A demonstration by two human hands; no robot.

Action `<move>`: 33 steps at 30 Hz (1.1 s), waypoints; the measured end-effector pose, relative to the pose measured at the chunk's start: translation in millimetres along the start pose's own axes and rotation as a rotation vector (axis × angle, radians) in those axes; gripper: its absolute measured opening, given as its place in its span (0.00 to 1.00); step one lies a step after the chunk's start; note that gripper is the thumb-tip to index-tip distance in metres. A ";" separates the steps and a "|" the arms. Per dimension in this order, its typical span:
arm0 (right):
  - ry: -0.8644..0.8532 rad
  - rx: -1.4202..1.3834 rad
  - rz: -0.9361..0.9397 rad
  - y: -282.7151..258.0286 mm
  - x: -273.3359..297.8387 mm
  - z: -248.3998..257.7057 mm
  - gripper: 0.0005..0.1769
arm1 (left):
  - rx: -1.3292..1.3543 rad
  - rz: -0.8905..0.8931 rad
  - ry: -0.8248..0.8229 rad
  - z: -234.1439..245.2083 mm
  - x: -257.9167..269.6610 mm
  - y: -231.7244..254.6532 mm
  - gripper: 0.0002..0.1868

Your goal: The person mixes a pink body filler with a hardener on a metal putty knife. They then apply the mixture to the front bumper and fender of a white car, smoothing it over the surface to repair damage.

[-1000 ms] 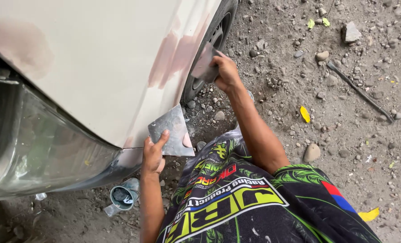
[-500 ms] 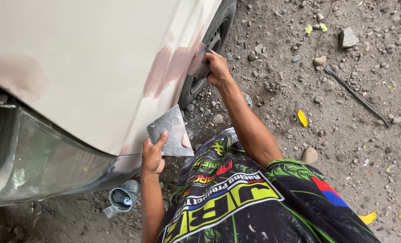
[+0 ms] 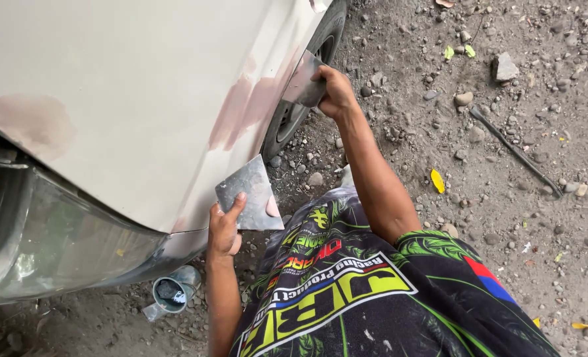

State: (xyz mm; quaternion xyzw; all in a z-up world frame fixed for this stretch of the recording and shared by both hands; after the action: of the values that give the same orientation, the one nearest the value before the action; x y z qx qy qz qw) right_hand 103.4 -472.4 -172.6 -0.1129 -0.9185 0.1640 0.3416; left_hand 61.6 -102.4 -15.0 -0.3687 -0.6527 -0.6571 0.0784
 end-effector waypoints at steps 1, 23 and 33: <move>-0.003 0.002 0.000 -0.4 -3.6 -0.3 0.04 | 0.002 -0.003 0.001 -0.9 -0.7 0.5 0.14; -0.211 0.370 0.231 -41.0 170.4 -40.9 0.29 | 0.042 -0.041 -0.014 -14.9 -10.3 -10.6 0.15; -0.698 1.300 0.904 126.6 323.1 -0.3 0.39 | 0.305 -0.017 -0.110 -1.5 28.8 -19.8 0.17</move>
State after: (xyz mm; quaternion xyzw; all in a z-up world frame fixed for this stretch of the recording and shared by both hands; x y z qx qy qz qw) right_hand -123.8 -252.6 -29.6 -0.1929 -0.5619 0.8021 -0.0610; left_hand 28.9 -90.1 -13.7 -0.3826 -0.7512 -0.5300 0.0921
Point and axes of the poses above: each hand's wrist, its own x-axis away from the middle knuckle, its own z-axis out of the back of the hand, y = z × x, the point moved 3 cm from there along -x, towards the middle knuckle, and after that the axes turned 4 degrees about -x, right-handed, at the moved point
